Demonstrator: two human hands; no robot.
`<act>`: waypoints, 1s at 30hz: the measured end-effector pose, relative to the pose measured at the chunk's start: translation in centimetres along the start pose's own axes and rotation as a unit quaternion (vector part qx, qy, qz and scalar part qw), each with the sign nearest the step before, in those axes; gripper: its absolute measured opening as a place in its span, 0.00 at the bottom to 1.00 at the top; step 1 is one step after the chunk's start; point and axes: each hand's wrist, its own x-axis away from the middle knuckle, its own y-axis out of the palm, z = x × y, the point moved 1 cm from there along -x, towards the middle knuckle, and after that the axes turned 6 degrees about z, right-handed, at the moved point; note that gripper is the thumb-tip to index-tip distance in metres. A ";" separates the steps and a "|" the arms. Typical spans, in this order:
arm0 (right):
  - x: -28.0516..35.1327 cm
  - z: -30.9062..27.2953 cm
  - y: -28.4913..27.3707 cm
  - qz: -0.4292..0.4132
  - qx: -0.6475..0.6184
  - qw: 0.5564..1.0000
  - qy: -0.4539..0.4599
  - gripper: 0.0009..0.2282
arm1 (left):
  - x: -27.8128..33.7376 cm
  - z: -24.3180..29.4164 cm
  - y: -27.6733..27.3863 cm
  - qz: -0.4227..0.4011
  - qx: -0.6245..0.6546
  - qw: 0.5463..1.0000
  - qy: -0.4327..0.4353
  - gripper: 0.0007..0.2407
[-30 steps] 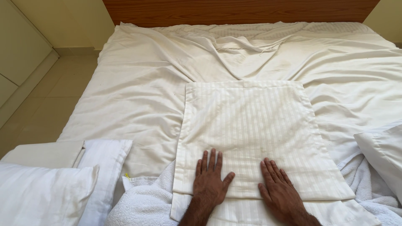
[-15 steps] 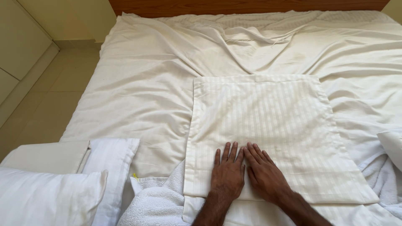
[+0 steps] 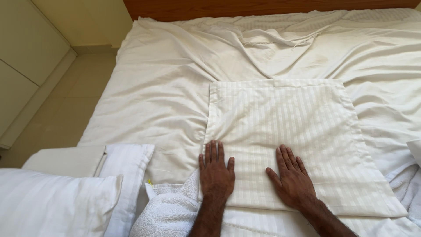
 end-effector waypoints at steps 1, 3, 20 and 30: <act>0.1 0.4 0.5 0.010 -0.003 1.000 -0.003 0.37 | 0.0 -0.4 0.2 0.014 -0.006 1.000 -0.008 0.30; 0.4 0.9 0.5 0.004 -0.008 1.000 -0.004 0.37 | 0.2 -0.9 -0.4 0.016 0.003 1.000 -0.025 0.30; 6.4 -1.9 1.9 0.278 0.111 0.921 -0.248 0.34 | 4.7 1.7 3.8 0.385 -0.094 0.898 0.193 0.30; 9.2 1.0 1.5 0.309 0.136 0.925 -0.172 0.37 | 4.3 0.9 1.5 0.183 -0.099 0.978 0.016 0.34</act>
